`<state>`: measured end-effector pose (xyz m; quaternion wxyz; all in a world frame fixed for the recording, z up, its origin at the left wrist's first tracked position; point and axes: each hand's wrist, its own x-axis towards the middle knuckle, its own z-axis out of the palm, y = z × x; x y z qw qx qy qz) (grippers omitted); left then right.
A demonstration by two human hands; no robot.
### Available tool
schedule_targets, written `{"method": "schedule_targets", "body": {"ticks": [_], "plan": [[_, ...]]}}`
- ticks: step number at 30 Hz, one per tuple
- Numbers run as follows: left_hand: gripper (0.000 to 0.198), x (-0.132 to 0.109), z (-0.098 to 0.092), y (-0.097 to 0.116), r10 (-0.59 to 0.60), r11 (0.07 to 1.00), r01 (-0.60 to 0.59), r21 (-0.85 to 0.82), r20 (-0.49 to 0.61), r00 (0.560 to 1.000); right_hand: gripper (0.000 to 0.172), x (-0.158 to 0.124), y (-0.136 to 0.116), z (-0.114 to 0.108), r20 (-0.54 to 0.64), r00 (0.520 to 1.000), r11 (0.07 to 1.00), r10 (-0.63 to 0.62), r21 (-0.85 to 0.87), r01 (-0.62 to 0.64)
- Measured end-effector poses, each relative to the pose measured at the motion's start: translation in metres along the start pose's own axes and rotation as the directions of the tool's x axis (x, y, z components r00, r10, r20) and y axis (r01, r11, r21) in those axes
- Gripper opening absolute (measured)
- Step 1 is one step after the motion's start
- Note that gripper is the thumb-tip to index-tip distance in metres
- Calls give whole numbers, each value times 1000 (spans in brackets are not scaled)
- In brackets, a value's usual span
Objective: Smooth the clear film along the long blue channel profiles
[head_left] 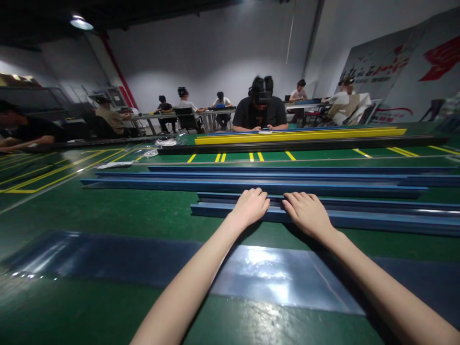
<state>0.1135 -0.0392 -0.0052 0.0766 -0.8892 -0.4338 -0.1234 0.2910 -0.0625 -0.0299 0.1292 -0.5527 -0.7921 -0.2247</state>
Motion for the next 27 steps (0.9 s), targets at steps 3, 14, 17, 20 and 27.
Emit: {"method": "schedule_targets", "body": {"ticks": [3, 14, 17, 20, 27], "plan": [[31, 16, 9, 21, -71, 997, 71, -21, 5, 997, 40, 0, 6, 1, 32, 999, 998, -17, 61, 15], [38, 27, 14, 34, -223, 972, 220, -86, -26, 975, 43, -14, 37, -3, 72, 996, 990, 50, 127, -59], [39, 27, 14, 36, -249, 964, 245, -107, -30, 968, 43, -18, 41, -3, 67, 996, 989, 66, 126, -74], [40, 28, 13, 36, -270, 957, 266, -118, -23, 963, 44, -23, 45, -2, 64, 995, 988, 75, 127, -83], [39, 21, 11, 22, -303, 948, 301, -109, -8, 953, 50, -36, 63, -5, 93, 996, 982, 15, 185, -32]]}}
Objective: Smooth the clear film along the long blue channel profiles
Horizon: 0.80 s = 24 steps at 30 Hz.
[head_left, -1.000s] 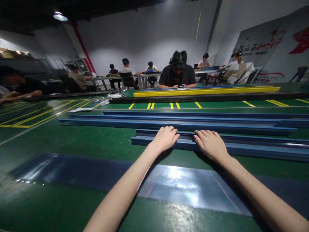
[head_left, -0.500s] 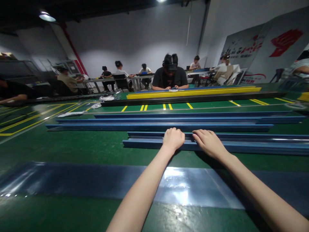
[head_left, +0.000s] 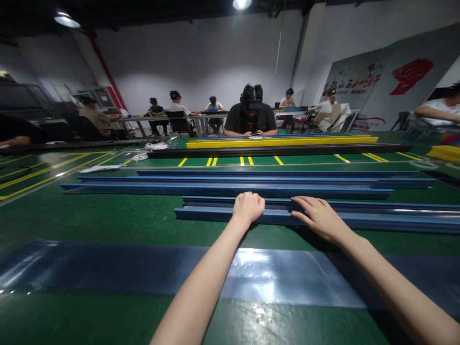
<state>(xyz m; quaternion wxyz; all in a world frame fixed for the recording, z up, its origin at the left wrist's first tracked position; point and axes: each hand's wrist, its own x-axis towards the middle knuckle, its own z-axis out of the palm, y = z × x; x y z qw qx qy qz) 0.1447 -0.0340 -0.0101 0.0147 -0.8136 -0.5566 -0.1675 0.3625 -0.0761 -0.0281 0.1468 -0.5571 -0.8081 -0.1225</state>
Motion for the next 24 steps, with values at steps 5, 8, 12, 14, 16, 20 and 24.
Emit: {"method": "schedule_targets", "body": {"ticks": [5, 8, 12, 14, 16, 20, 24], "plan": [[37, -11, -10, -29, -28, 999, 28, 36, 0, 1000, 62, -6, 7, -2, 31, 998, 997, 52, 63, -54], [37, -21, -18, -47, -41, 997, 39, 65, 20, 999, 65, -5, -7, -2, 28, 997, 996, 67, 63, -68], [36, -29, -28, -67, -97, 988, 91, 128, 45, 994, 58, 5, -37, 1, -24, 998, 998, 56, 35, -55], [35, -30, -32, -74, -115, 978, 102, 180, 60, 992, 58, 11, -50, 2, -23, 998, 998, 51, 29, -50], [38, -29, -36, -76, -107, 967, 86, 241, 73, 992, 60, 18, -61, 3, -16, 998, 998, 53, 25, -52], [44, -23, -35, -61, 2, 966, -25, 257, 87, 996, 62, 32, -78, 3, 26, 999, 998, 30, 47, -31], [36, -19, -24, -35, 95, 974, -118, 195, 122, 988, 60, 41, -91, 7, 16, 999, 995, 49, 91, -50]]}}
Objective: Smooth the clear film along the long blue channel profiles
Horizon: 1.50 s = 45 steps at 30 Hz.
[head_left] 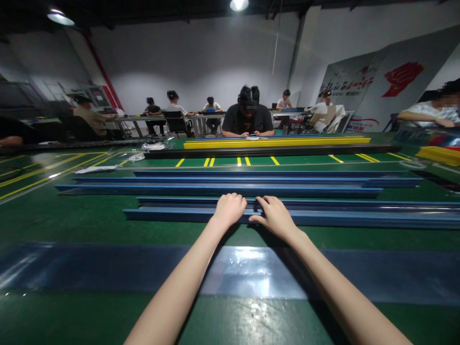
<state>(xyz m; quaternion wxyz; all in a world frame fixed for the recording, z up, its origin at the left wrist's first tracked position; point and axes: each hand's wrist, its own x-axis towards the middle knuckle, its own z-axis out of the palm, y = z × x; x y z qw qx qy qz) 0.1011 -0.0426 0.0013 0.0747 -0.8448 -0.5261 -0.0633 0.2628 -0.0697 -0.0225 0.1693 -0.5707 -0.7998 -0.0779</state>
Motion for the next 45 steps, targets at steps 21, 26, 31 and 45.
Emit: {"method": "schedule_targets", "body": {"ticks": [21, 26, 31, 45], "plan": [[38, -13, 6, -57, -254, 966, 256, 20, -85, 964, 52, -48, 106, -18, -49, 997, 995, 56, -74, -60], [38, -19, 11, -81, -268, 962, 272, 19, -123, 956, 50, -38, 95, -19, -19, 999, 992, 30, -122, -32], [41, -21, 24, -105, -237, 970, 244, 7, -205, 950, 52, -28, 82, -12, -32, 999, 992, 28, -124, -32], [32, -10, 35, -125, 14, 993, 57, 105, -577, 816, 58, -10, 86, 2, -50, 999, 977, -5, -212, -6]]}}
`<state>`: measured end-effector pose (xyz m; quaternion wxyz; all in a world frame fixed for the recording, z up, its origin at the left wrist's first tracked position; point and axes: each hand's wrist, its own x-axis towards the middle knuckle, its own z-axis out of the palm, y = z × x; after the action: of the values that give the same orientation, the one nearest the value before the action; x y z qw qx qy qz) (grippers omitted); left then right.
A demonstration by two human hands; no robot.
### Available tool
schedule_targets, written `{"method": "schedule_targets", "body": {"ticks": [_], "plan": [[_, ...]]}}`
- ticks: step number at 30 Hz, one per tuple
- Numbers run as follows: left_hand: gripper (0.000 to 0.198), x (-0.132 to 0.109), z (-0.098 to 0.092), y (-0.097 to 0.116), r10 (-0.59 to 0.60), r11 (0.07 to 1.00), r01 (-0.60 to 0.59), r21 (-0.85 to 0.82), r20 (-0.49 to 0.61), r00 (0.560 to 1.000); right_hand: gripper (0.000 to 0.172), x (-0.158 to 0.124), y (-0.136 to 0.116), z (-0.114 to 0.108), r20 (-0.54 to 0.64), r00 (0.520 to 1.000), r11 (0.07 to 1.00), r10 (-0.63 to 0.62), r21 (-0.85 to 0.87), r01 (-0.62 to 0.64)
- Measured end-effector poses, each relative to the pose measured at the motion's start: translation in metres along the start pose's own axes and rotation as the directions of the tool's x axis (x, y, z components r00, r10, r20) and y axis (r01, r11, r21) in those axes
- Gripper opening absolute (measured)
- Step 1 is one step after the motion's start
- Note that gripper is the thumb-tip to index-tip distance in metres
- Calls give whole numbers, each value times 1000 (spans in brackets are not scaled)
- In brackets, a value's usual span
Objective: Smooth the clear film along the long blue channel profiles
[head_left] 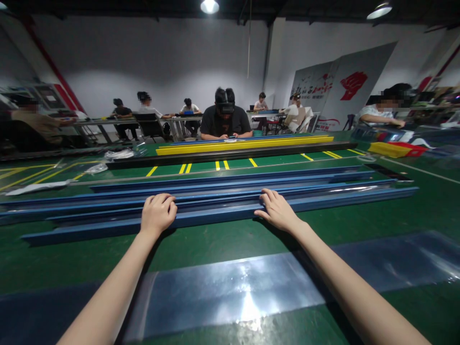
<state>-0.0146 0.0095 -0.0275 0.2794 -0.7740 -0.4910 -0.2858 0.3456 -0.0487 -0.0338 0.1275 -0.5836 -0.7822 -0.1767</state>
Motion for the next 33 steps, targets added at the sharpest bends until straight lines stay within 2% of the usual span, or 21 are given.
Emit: {"method": "schedule_targets", "body": {"ticks": [4, 10, 17, 25, 33], "plan": [[32, 3, 6, -4, 4, 1000, -3, -24, 26, 1000, 60, 4, 2, 3, 16, 1000, 1000, -16, 24, 16], [33, 9, 15, -8, -18, 1000, 19, -13, 75, 997, 61, 11, 5, 8, -20, 1000, 1000, -10, 10, 10], [34, 13, 22, -10, -70, 997, 68, 22, 125, 990, 74, 25, 19, 18, 21, 999, 999, -35, 39, 34], [34, 22, 31, -16, -94, 995, 90, 36, 137, 986, 68, 44, 23, 29, 3, 998, 996, -59, 71, 59], [33, 28, 36, -20, -133, 987, 115, 109, 176, 975, 68, 57, 21, 29, 31, 998, 994, -47, 102, 43]]}}
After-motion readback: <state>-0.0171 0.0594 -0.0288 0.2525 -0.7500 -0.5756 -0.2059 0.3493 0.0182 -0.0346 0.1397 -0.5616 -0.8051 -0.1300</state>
